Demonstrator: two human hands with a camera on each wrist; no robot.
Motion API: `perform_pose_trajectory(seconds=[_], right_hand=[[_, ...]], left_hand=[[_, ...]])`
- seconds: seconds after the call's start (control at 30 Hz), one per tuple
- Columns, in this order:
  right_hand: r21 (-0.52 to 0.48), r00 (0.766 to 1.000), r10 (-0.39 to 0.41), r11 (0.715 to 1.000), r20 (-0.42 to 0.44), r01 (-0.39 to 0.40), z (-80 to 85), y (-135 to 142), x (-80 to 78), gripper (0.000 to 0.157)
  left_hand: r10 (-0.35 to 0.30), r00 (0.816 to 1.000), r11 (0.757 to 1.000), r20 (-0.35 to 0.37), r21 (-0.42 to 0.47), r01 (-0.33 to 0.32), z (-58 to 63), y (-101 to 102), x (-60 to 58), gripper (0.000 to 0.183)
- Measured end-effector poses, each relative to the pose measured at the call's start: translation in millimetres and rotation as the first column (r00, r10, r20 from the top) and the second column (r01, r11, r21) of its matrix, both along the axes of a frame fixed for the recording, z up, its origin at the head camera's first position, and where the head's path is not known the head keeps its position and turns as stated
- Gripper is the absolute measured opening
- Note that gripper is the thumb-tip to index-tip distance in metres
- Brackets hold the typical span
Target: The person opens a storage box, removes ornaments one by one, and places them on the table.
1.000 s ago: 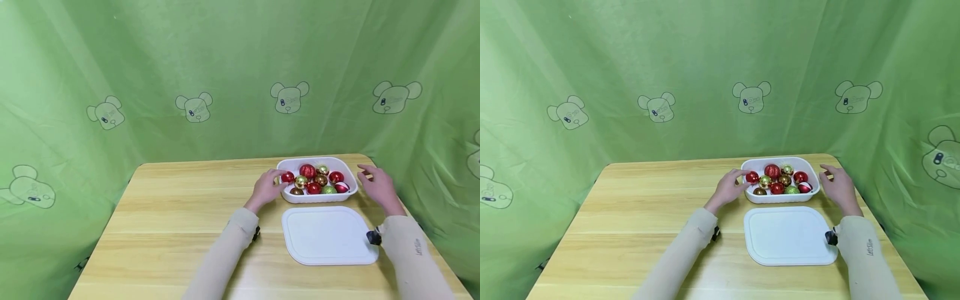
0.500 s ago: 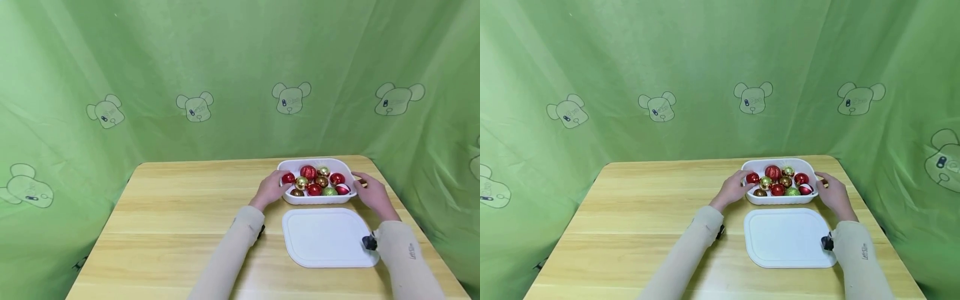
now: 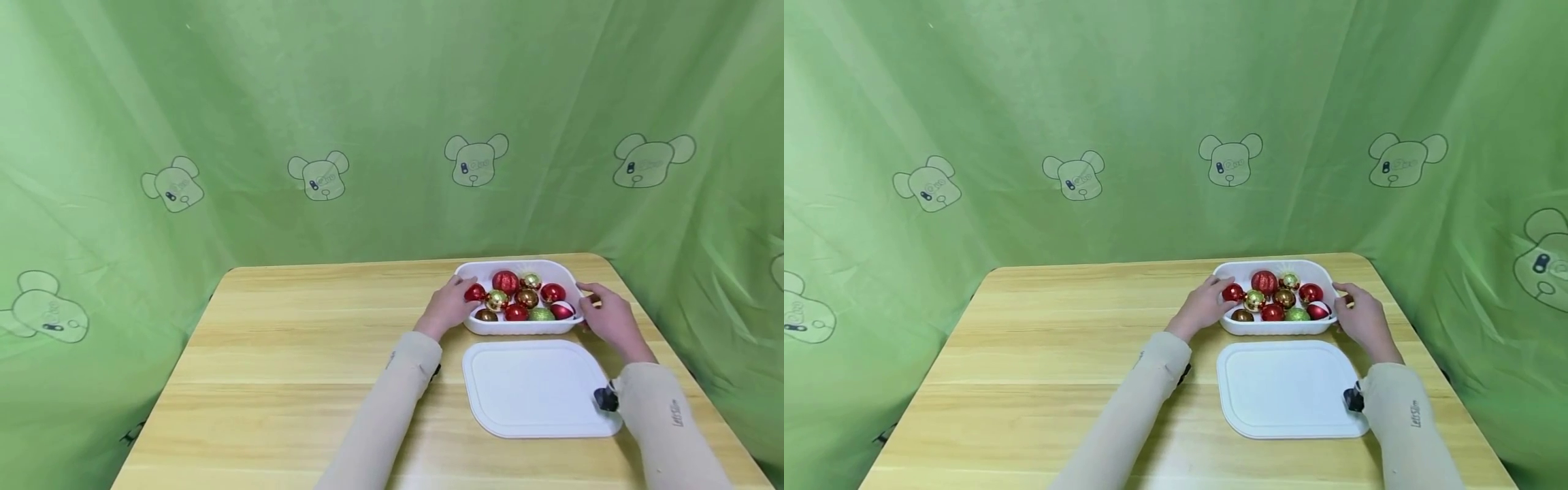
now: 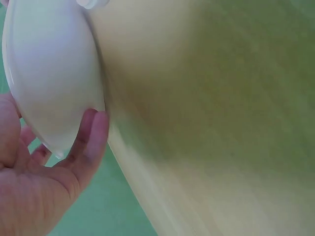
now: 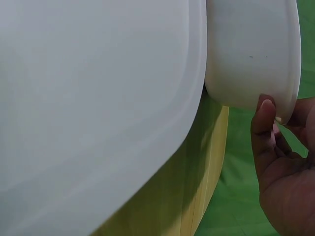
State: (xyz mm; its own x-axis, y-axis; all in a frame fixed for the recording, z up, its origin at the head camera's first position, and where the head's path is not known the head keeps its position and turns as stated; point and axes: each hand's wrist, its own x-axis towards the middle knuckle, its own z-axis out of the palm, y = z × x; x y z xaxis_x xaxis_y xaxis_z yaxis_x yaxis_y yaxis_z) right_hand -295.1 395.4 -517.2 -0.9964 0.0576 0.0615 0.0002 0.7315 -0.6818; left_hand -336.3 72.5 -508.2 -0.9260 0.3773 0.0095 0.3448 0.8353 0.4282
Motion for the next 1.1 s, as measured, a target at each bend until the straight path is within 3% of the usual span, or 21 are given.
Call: perform_pose_trajectory(seconds=[0.13,0.33,0.57,0.83,1.1], right_hand=[[-0.008,1.000,-0.004,1.000,0.001,0.004,-0.6,0.4,0.4,0.049],[-0.013,1.000,-0.007,1.000,0.010,0.007,0.0,0.3,1.7,0.050],[-0.028,0.999,-0.014,1.000,0.030,0.015,0.4,-1.4,2.5,0.052],[-0.024,0.999,-0.022,0.999,0.034,0.023,1.2,-4.4,1.7,0.052],[-0.023,0.999,-0.026,0.999,0.035,0.027,1.5,-5.8,2.7,0.051]], left_hand=[[-0.006,0.999,0.999,-0.041,-0.050,0.004,0.7,2.6,-1.4,0.049],[0.014,1.000,0.999,-0.028,-0.047,-0.015,-1.5,5.8,-3.9,0.040],[0.038,0.998,0.992,-0.040,-0.118,-0.043,-4.1,8.6,-6.5,0.039],[0.047,0.998,0.996,-0.040,-0.080,-0.050,-4.1,8.4,-8.7,0.036],[0.039,0.999,0.991,-0.012,-0.125,-0.040,-2.6,8.0,-6.8,0.043]])
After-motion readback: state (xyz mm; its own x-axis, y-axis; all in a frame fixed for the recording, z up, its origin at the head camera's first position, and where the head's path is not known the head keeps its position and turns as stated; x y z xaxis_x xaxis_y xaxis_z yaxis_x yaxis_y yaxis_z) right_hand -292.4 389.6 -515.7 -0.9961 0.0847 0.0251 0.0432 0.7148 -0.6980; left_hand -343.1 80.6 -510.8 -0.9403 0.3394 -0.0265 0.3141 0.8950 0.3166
